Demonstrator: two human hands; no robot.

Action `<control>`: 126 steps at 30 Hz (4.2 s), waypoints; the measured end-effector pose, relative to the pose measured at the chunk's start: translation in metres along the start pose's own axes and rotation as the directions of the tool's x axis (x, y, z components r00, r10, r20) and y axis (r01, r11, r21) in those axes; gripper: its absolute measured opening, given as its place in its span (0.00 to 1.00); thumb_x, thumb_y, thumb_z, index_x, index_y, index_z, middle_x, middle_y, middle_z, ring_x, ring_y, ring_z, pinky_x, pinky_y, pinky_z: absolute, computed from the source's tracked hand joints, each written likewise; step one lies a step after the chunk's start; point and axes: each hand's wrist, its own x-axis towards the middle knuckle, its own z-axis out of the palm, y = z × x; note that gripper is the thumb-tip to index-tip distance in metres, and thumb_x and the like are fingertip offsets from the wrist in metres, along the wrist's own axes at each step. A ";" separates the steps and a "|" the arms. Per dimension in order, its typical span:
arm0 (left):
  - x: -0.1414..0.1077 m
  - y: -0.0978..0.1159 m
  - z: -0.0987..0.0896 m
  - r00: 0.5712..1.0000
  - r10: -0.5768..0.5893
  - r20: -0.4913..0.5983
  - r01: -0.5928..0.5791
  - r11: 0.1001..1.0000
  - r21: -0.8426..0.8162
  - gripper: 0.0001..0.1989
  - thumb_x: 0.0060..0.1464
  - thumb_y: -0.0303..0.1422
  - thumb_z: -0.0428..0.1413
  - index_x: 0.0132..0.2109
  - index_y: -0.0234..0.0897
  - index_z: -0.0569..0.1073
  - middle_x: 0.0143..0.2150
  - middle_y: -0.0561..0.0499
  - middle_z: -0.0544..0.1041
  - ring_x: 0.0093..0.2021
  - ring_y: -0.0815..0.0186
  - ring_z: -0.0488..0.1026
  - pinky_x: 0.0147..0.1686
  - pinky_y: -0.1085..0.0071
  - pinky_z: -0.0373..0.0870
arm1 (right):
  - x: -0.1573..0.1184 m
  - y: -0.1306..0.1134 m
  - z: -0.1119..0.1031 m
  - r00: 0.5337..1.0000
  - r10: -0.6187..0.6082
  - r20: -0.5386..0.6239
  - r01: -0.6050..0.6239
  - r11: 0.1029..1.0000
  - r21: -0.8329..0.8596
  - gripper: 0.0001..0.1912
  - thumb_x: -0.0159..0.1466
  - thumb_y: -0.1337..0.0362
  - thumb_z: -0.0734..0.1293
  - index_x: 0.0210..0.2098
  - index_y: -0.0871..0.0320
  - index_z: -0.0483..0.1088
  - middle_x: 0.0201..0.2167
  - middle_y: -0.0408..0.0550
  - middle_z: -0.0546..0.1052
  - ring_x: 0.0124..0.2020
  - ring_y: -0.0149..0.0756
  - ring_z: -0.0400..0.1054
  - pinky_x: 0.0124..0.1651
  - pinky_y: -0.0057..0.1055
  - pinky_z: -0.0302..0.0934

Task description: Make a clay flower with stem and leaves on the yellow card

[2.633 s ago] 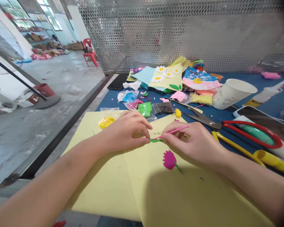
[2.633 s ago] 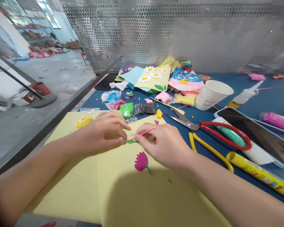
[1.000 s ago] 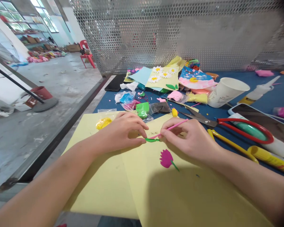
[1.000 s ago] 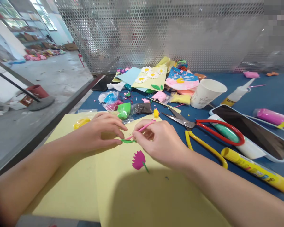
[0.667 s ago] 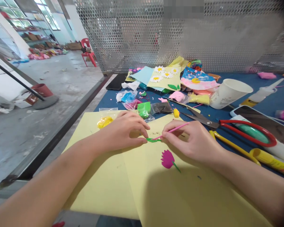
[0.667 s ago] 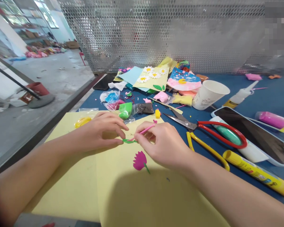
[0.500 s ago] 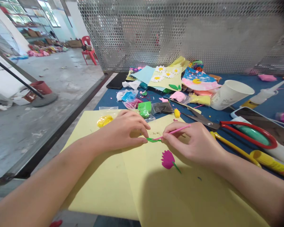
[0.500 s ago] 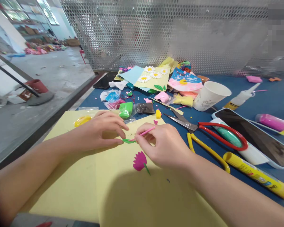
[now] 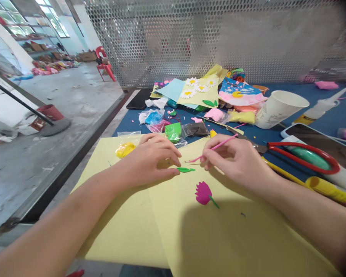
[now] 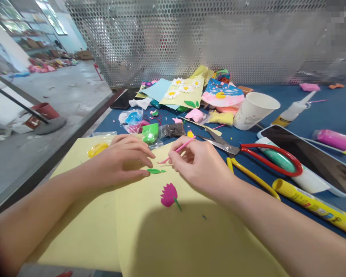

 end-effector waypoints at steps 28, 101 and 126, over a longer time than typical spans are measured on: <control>0.001 0.004 0.001 0.999 0.049 -0.001 -0.049 0.999 0.007 0.09 0.55 0.42 0.58 0.41 0.46 0.78 0.48 0.54 0.78 0.54 0.58 0.67 0.59 0.56 0.53 | -0.006 -0.007 -0.010 0.982 -0.082 0.169 0.159 0.843 -0.513 0.09 0.63 0.63 0.59 0.28 0.53 0.67 0.22 0.40 0.74 0.23 0.33 0.65 0.27 0.31 0.52; 0.000 0.001 0.001 0.998 0.070 0.004 -0.070 0.997 0.014 0.09 0.57 0.40 0.57 0.42 0.49 0.80 0.48 0.55 0.79 0.53 0.58 0.68 0.60 0.55 0.52 | 0.000 0.002 -0.005 0.991 -0.027 0.131 0.029 0.999 -0.015 0.07 0.62 0.66 0.62 0.27 0.55 0.68 0.28 0.45 0.76 0.29 0.35 0.73 0.30 0.29 0.65; 0.001 0.004 0.004 0.996 0.078 -0.044 -0.078 0.997 0.004 0.07 0.56 0.39 0.58 0.37 0.45 0.79 0.45 0.55 0.80 0.50 0.60 0.70 0.57 0.58 0.54 | -0.010 -0.007 0.001 0.992 -0.082 0.096 0.113 0.918 -0.380 0.08 0.61 0.63 0.63 0.28 0.51 0.73 0.22 0.38 0.77 0.22 0.31 0.67 0.27 0.27 0.54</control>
